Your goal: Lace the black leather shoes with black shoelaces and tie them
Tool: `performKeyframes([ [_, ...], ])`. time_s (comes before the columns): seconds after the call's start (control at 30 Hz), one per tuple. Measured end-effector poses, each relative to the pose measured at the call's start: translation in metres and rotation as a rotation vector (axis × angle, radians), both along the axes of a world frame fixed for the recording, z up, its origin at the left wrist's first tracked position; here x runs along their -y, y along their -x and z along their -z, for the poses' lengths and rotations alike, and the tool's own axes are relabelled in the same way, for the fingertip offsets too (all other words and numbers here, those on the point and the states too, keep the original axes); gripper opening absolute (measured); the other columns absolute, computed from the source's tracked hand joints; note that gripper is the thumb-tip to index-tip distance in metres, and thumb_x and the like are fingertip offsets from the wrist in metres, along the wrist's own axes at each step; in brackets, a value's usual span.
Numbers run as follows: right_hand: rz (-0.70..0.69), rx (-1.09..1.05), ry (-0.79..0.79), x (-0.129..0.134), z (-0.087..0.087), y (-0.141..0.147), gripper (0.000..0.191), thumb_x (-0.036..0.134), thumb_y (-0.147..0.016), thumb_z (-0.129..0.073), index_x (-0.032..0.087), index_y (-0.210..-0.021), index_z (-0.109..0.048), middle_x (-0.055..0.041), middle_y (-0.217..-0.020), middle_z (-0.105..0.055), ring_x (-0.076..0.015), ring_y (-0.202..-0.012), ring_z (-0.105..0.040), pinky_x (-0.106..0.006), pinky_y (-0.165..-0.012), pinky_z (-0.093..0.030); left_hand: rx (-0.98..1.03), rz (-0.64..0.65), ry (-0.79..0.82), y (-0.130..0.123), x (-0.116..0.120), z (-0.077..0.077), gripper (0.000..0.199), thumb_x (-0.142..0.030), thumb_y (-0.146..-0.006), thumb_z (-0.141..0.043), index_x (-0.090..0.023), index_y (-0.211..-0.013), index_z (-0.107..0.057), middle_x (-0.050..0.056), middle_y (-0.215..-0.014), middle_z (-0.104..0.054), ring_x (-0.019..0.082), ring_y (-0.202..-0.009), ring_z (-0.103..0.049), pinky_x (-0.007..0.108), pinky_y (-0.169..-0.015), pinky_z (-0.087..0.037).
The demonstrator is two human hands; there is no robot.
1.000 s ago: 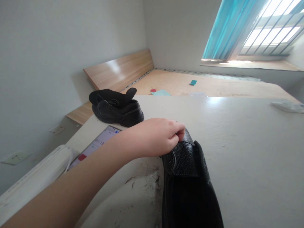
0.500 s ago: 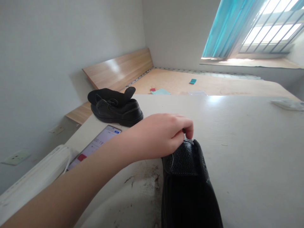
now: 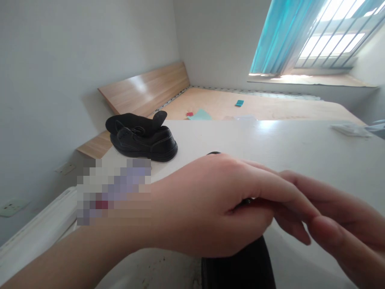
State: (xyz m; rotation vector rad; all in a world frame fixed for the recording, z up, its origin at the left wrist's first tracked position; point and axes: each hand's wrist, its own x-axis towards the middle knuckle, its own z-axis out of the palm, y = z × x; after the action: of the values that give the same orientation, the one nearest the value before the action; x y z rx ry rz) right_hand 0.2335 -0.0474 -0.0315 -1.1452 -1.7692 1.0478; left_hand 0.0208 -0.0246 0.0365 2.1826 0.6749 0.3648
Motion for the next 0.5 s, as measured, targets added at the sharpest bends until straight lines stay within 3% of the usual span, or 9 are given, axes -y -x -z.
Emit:
performKeyframes([
  [0.1,-0.043,0.06,-0.088,0.0,-0.005,-0.003,0.037,0.065,-0.085,-0.061,0.031,-0.072,-0.071,-0.0023,-0.061,-0.062,-0.0226,-0.056,-0.058,-0.031,-0.047,-0.054,0.146,-0.101,-0.015,-0.001,0.002,0.002,0.037,0.0,-0.092,-0.049,-0.026,-0.1,-0.074,-0.008,-0.096,-0.075,0.007,-0.092,-0.069,0.018,-0.087,-0.056],
  [0.23,0.09,0.085,-0.132,-0.011,-0.007,-0.016,0.048,0.062,-0.092,-0.055,0.026,-0.06,-0.06,-0.0008,-0.055,-0.05,-0.0165,-0.052,-0.046,-0.028,-0.045,-0.041,0.679,-0.491,-0.062,0.003,-0.003,0.003,0.041,0.005,-0.089,-0.051,-0.026,-0.085,-0.077,-0.009,-0.075,-0.067,0.003,-0.067,-0.058,0.011,-0.059,-0.049],
  [0.3,0.175,-0.024,-0.079,-0.02,-0.005,-0.021,0.052,0.062,-0.092,-0.056,0.024,-0.057,-0.053,-0.0005,-0.056,-0.045,-0.0155,-0.055,-0.042,-0.029,-0.048,-0.036,0.96,-0.643,-0.001,0.01,-0.011,-0.002,0.038,0.007,-0.09,-0.048,-0.02,-0.083,-0.074,-0.007,-0.07,-0.064,0.002,-0.052,-0.041,0.011,-0.044,-0.036],
  [0.37,0.185,-0.209,0.0,-0.03,-0.003,-0.024,0.053,0.059,-0.09,-0.062,0.022,-0.055,-0.047,0.0009,-0.057,-0.038,-0.0144,-0.056,-0.036,-0.03,-0.05,-0.034,1.166,-0.675,0.092,0.019,-0.021,-0.008,0.033,0.003,-0.094,-0.045,-0.019,-0.092,-0.069,-0.008,-0.071,-0.061,0.003,-0.047,-0.032,0.013,-0.041,-0.036],
  [0.5,0.068,-0.437,0.22,-0.045,-0.002,-0.032,0.049,0.05,-0.093,-0.063,0.022,-0.058,-0.044,0.0031,-0.058,-0.031,-0.0124,-0.052,-0.029,-0.029,-0.047,-0.028,1.291,-0.856,0.282,0.035,-0.036,-0.019,0.04,0.007,-0.087,-0.04,-0.024,-0.089,-0.063,-0.01,-0.061,-0.054,0.003,-0.04,-0.023,0.014,-0.034,-0.029],
])
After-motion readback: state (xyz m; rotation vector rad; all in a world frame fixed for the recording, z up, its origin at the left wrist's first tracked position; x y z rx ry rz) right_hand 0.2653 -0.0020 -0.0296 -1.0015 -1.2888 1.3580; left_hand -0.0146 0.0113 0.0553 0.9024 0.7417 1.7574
